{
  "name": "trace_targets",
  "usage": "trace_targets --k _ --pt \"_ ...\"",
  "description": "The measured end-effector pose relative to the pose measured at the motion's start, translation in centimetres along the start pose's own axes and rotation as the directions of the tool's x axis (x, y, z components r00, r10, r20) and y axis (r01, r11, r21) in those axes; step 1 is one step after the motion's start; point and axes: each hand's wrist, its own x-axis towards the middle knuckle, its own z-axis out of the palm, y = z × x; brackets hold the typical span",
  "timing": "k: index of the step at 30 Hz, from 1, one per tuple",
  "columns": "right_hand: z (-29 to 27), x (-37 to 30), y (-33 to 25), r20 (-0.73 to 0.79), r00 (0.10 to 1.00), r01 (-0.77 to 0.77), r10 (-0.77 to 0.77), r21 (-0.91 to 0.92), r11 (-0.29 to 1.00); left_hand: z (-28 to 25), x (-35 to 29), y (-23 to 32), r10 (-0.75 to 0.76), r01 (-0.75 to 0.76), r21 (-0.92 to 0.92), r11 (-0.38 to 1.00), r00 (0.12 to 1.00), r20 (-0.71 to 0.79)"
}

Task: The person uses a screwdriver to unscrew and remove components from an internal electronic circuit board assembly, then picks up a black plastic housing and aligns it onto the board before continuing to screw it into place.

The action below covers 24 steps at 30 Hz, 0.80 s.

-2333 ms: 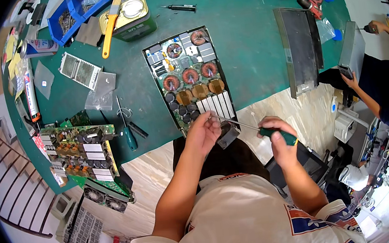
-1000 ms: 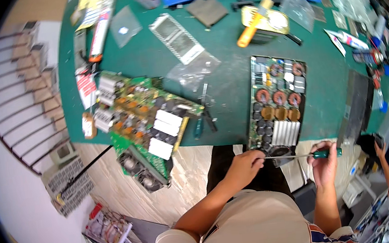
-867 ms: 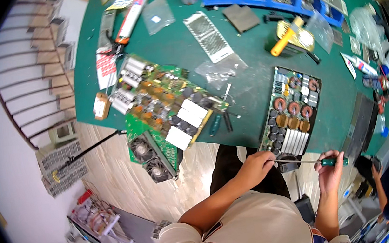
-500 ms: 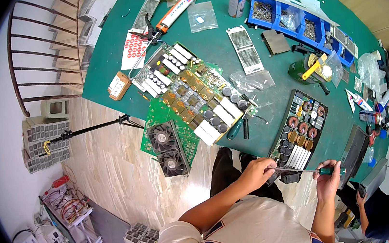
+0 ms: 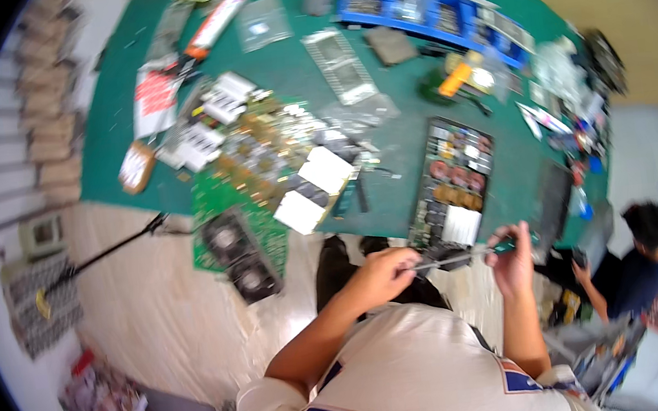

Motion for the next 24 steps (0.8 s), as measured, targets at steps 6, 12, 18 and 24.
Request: trace_targets --k 6,12,18,24 --pt "-0.1 -2.0 0.6 0.075 0.997 0.036 -0.029 -0.09 0.995 -0.1 0.0 0.5 -0.065 0.046 0.133 0.99 0.987 0.144" --pt "-3.4 -3.9 1.9 0.057 0.996 0.076 -0.075 -0.012 0.997 1.3 1.8 0.6 -0.077 0.004 0.227 0.974 0.946 0.314" --pt "-6.3 -5.3 2.1 -0.053 0.992 0.115 -0.112 0.049 0.992 3.3 3.6 1.1 -0.101 0.008 0.249 0.968 0.927 0.361" --pt "-7.6 -5.5 2.3 -0.087 0.987 0.141 -0.134 0.082 0.987 4.9 4.7 0.8 -0.187 0.102 0.282 0.954 0.938 0.292"
